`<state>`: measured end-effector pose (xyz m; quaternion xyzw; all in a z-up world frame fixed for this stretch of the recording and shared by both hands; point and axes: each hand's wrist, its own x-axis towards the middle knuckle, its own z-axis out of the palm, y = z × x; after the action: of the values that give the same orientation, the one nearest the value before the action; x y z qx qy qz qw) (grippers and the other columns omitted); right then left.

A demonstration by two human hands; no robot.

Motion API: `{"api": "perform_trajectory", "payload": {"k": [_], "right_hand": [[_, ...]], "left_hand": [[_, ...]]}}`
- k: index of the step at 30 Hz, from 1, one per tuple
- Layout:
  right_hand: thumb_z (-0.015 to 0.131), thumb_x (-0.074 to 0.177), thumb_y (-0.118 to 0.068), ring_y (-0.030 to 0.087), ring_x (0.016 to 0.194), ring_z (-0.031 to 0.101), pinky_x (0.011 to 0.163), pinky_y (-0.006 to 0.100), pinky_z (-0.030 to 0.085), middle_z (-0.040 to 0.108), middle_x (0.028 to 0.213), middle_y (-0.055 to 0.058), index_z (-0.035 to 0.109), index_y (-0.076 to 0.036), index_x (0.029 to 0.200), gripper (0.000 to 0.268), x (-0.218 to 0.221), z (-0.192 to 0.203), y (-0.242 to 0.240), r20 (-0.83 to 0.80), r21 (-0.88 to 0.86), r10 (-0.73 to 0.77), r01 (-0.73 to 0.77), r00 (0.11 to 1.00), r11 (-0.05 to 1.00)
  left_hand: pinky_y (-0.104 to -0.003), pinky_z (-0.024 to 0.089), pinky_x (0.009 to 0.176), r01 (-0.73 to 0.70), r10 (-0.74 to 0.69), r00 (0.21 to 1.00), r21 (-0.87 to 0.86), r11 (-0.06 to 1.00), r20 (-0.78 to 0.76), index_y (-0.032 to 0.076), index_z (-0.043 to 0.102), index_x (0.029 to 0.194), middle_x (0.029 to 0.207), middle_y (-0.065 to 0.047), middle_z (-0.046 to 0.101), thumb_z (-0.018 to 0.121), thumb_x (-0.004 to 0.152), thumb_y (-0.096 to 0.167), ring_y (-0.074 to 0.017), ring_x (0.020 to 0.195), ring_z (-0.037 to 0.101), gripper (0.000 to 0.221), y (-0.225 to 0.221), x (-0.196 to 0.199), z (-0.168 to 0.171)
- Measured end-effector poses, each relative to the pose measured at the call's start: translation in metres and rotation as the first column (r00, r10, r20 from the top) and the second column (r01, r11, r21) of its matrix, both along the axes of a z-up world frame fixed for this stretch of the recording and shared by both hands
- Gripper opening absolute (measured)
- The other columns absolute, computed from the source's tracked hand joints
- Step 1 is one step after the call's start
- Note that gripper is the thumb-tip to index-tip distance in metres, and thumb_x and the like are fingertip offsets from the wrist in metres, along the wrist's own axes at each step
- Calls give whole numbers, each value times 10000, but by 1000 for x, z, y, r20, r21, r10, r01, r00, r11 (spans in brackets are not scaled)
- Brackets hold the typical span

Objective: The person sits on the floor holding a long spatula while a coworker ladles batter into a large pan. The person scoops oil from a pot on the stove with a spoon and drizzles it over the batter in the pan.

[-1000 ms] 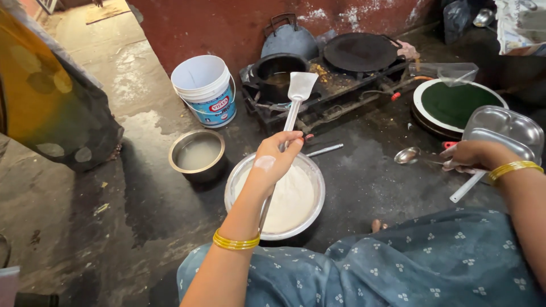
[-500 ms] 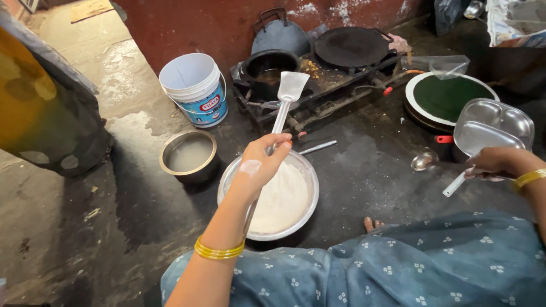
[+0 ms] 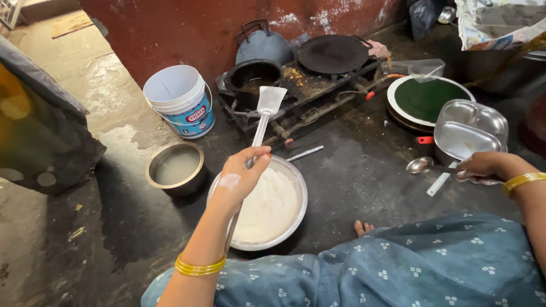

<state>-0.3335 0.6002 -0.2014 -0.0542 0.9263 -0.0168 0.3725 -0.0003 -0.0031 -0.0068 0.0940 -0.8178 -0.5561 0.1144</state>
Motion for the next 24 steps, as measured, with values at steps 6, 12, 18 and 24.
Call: {"api": "perform_trajectory", "payload": {"k": [6,12,18,24], "right_hand": [[708,932,-310,203,573,591,579,395,474,678,684,80,794,-97,1020,246,-8,-23,13,8,-119,-134,134,991,984],[745,868,-337,175,635,665,650,358,533,740,712,43,829,-136,928,226,-14,-26,12,-18,-15,110,-110,994,994],[741,833,-323,270,679,700,674,408,526,748,738,106,817,-83,786,256,-14,-45,30,-172,71,135,-125,976,990],[660,869,-351,241,677,684,662,407,517,747,725,83,805,-78,795,318,10,-23,-8,-170,16,36,-34,985,999]], "left_hand": [[-244,483,709,-14,14,1000,-8,1000,22,87,761,1186,924,-22,740,692,909,272,-88,798,585,341,-2,6,2],[-247,486,739,-15,15,1000,-14,1000,19,87,762,1193,926,-18,749,693,913,266,-93,814,596,339,-5,7,-1],[-267,493,830,9,-8,999,-28,1000,46,91,764,1196,1002,-61,779,693,910,260,-123,913,648,340,-8,7,-15],[-356,475,849,94,-82,993,-152,984,85,106,765,1227,1041,-147,748,703,941,276,-230,930,658,338,-26,15,-34]]}}
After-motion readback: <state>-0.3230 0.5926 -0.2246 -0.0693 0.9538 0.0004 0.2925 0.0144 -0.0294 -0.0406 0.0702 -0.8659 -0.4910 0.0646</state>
